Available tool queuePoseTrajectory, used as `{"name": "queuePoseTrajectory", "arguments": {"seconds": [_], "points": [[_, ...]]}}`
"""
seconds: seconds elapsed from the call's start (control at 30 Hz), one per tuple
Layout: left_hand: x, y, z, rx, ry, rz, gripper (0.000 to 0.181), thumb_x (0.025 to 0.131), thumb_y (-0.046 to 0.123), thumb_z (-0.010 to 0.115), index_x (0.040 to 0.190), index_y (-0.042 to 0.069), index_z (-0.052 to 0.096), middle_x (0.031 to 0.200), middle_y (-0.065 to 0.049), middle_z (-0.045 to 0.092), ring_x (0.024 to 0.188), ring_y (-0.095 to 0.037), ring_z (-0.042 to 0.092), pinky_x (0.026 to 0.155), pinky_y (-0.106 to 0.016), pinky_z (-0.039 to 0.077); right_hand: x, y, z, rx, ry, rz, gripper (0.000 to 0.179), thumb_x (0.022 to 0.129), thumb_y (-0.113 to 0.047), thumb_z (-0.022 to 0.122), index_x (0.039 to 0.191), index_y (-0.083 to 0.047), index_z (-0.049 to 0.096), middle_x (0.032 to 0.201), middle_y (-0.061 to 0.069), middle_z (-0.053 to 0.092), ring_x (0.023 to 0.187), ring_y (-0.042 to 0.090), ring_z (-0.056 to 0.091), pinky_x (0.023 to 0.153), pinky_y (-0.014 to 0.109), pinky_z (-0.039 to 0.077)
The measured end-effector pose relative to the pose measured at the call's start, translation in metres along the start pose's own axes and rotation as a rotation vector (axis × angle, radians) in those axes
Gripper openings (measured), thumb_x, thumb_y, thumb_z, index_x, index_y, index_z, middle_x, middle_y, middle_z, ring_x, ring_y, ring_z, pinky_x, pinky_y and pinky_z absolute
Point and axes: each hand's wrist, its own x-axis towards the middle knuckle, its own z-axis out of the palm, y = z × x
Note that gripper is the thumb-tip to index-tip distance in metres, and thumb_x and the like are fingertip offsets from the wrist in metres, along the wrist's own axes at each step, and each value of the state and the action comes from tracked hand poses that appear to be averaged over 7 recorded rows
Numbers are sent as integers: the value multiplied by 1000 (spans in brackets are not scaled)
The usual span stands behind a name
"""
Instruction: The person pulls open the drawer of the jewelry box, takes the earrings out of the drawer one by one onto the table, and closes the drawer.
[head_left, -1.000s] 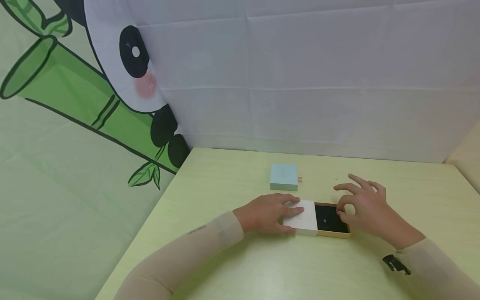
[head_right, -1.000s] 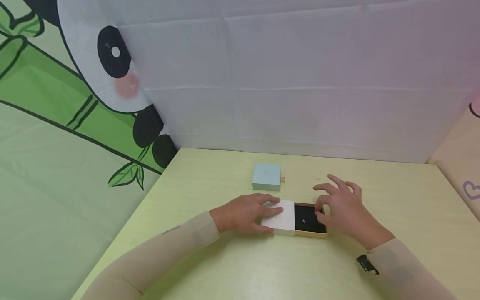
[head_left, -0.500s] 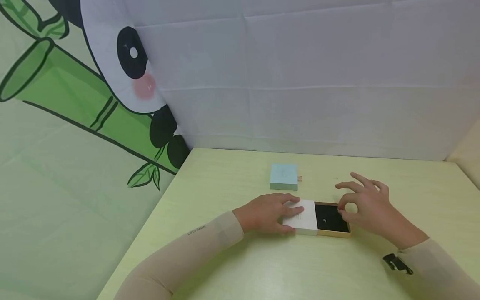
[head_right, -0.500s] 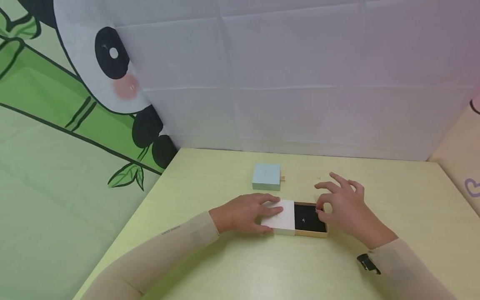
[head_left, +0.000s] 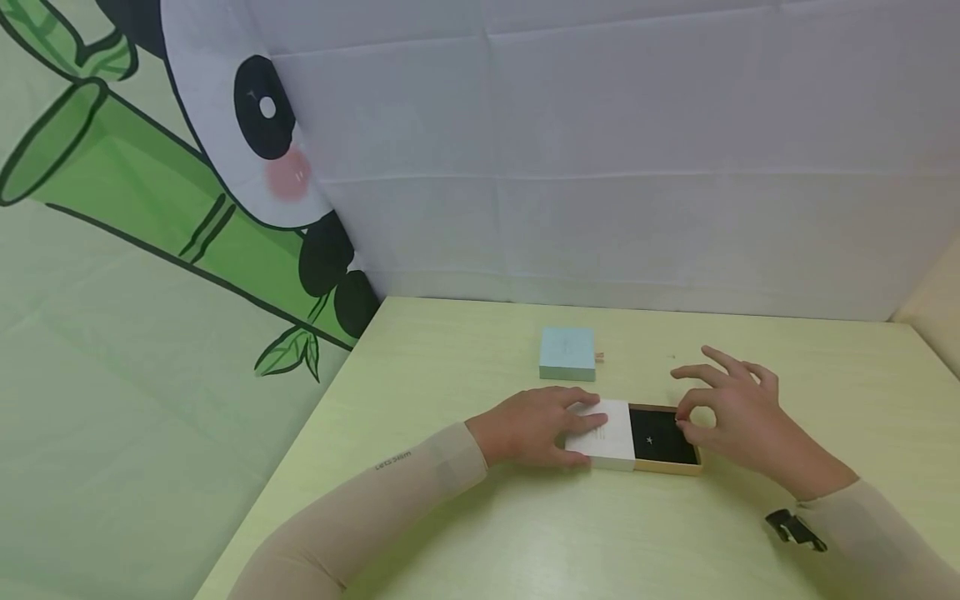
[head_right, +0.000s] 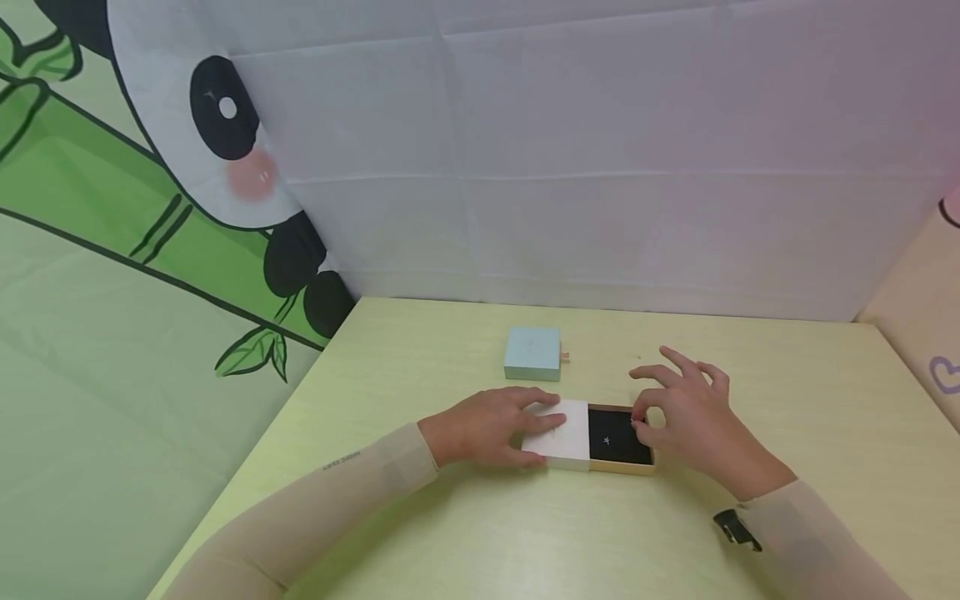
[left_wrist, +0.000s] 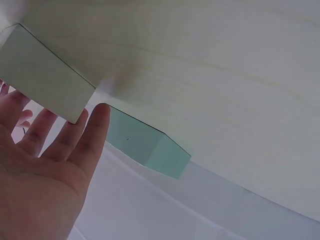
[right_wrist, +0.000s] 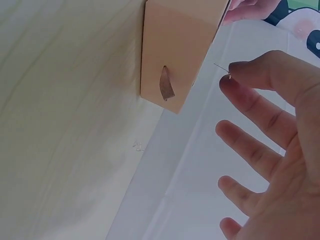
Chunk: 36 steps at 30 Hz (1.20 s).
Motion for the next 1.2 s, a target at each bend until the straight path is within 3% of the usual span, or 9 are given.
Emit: {"name": "queuePoseTrajectory", "arguments": {"seconds": [0.6,0.63,0.7,0.83,0.87,1.2], "points": [[-8,-2,2,-12,-13,23,73,117,63,66,183,40,44,193,7,43,179,-18,43,143,-40,46,-9,-13,-1,-2,3,37,25,92,-14,93,81,-34,82,152,19,78,164,63,40,116,93,28],[-6,-6,9,-10,-7,33,75,117,68,63,184,42,42,193,8,41,180,-17,42,143,-39,45,-10,-14,-1,-2,4,38,25,92,-14,93,81,-34,82,152,19,78,164,63,40,116,93,28],[-7,-7,10,-15,-10,35,75,117,68,63,184,42,41,194,9,40,180,-17,41,143,-39,45,-11,-15,-1,-1,8,41,25,92,-14,93,81,-34,82,152,19,78,164,63,40,116,93,28],[-9,-6,10,-15,-13,31,75,117,67,64,184,43,41,194,9,40,180,-17,41,143,-39,45,-14,-17,-1,-4,12,48,25,92,-14,93,81,-35,82,152,18,78,165,63,40,116,92,28],[-12,-2,3,-16,-19,23,73,117,62,67,183,41,43,193,8,42,179,-18,42,143,-40,46,-15,-17,-1,-5,13,49,25,92,-14,93,81,-35,82,152,18,78,165,63,40,116,92,28],[-19,-2,6,-2,-4,45,73,116,62,68,182,40,46,191,6,45,178,-19,46,141,-40,49,-20,-23,-1,-14,8,68,25,91,-13,93,82,-34,83,152,19,78,165,63,39,116,94,28]]}}
